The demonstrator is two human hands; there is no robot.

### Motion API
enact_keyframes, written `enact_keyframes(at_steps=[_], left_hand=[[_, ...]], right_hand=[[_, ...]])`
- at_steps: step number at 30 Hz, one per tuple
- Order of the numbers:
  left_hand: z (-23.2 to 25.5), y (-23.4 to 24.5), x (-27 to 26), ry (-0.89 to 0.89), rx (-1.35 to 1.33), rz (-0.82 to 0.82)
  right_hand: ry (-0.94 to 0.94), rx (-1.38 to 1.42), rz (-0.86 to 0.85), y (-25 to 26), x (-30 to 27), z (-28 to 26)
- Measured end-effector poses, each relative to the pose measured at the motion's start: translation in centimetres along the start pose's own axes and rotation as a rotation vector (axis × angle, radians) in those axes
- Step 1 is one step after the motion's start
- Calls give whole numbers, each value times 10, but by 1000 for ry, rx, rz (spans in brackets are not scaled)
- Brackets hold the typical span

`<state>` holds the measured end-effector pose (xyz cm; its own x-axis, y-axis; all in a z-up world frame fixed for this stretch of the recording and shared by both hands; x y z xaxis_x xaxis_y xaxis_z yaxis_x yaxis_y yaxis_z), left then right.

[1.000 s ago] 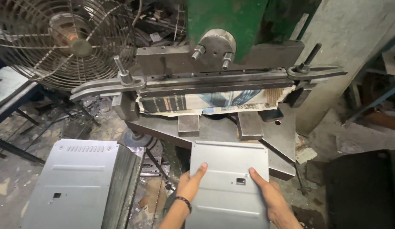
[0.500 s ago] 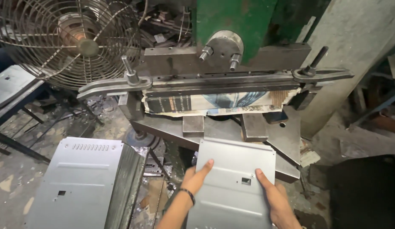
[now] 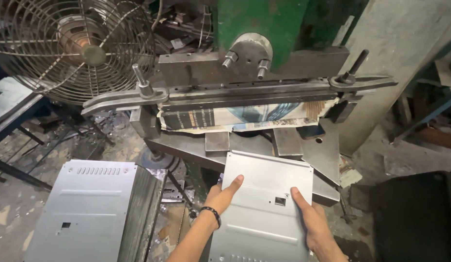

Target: Using a press machine to bend rectangular metal plates into shape.

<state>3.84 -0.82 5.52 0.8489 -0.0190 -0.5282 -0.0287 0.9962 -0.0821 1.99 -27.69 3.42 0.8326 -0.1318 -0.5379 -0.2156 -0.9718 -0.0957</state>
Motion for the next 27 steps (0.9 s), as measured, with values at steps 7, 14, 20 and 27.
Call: enact_keyframes(at_steps=[7,14,20,27], left_hand=[[5,-4,-5,-72,42,-32],[15,-2,22,7,113,-85],[3,16,30,97,213,22],[-11,17,39,-163,79,-34]], right_hand=[[62,35,-7,5,2,14],[97,24,162,-7,-10,3],[46,19,113,-13,-8,11],[136,-10,128,-13,5,33]])
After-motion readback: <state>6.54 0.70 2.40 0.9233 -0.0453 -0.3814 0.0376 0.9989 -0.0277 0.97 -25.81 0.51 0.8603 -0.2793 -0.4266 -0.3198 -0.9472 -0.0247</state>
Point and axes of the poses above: each hand's wrist, its own x-axis towards the middle knuckle, its own y-axis out of the back of the hand, z = x × y, the point moved 3 cm from there along x, towards the middle knuckle, and after that the axes turned 6 degrees about -z, right-handed, at the moved point
